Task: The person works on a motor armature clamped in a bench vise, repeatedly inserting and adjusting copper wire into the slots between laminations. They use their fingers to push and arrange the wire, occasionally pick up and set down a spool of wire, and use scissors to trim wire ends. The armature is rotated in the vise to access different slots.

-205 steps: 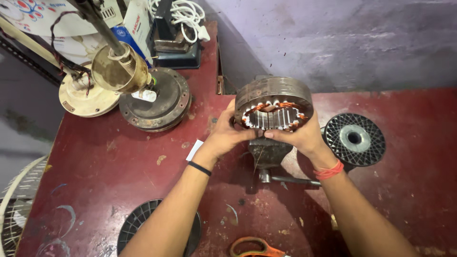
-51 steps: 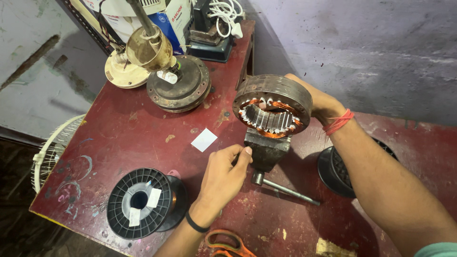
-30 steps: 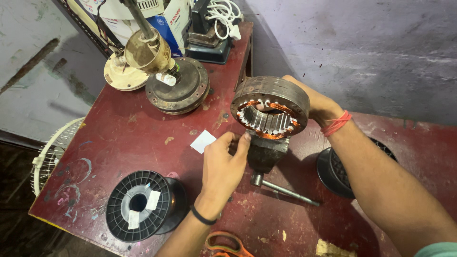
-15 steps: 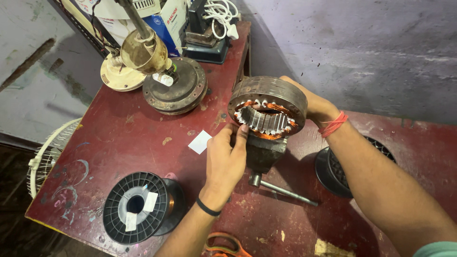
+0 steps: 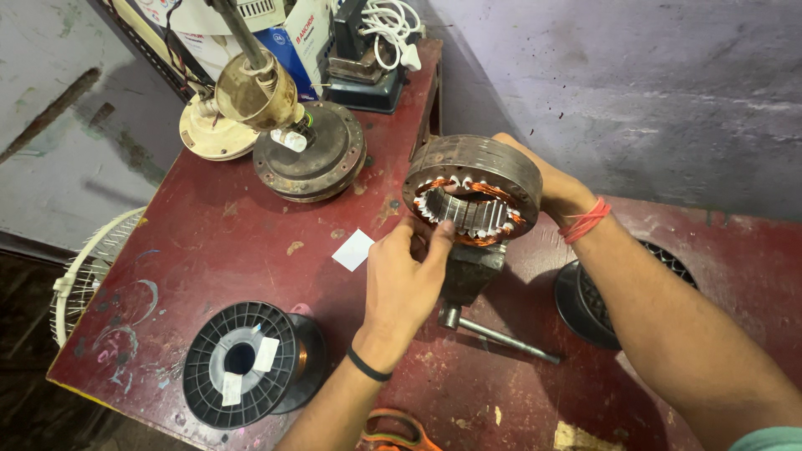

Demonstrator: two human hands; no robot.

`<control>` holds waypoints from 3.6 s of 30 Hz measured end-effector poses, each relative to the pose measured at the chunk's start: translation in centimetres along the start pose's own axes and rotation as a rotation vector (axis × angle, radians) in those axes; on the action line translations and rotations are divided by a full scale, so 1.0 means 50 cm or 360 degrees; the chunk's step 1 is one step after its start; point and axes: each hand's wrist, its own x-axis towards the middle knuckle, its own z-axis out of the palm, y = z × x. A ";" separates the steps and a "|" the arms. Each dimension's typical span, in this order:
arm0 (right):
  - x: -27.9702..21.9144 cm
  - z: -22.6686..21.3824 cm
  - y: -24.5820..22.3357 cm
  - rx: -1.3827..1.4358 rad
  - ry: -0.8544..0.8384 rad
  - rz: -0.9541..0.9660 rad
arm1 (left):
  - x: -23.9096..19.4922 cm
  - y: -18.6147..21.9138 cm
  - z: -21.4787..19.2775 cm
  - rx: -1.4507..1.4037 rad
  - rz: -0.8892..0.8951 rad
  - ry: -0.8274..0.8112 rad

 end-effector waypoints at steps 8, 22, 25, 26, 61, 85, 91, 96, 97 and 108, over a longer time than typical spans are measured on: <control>-0.011 -0.013 0.024 0.0012 0.0065 0.0084 | 0.003 0.012 0.003 -0.0013 -0.0146 -0.0018; 0.011 0.007 -0.021 -0.0505 -0.0093 -0.0108 | 0.014 -0.010 0.008 -0.0048 -0.0146 -0.0078; 0.011 0.000 -0.014 -0.0542 -0.0100 -0.0095 | 0.015 -0.013 0.007 -0.0038 -0.0171 -0.0103; 0.009 -0.002 -0.012 -0.0516 -0.0051 -0.0007 | 0.015 -0.014 0.007 -0.0041 -0.0176 -0.0110; 0.012 0.000 -0.021 -0.0520 -0.0185 -0.0070 | 0.010 -0.041 0.027 -0.0140 -0.0008 -0.0022; -0.124 0.133 -0.041 0.0439 0.0795 -0.0050 | 0.173 -0.125 0.005 -0.1054 0.0134 -0.0978; -0.099 0.217 -0.025 -0.0270 0.1030 -0.0039 | 0.178 -0.128 0.003 -0.1084 0.0218 -0.1024; -0.083 0.241 -0.032 -0.0243 0.1161 -0.0063 | 0.179 -0.137 0.009 -0.1224 0.0260 -0.1094; -0.081 0.246 -0.031 -0.0238 0.1183 -0.0090 | 0.178 -0.141 0.010 -0.1223 0.0220 -0.1082; -0.089 0.242 -0.012 -0.0349 0.1242 -0.0093 | 0.179 -0.170 0.027 -0.1352 0.0191 -0.1068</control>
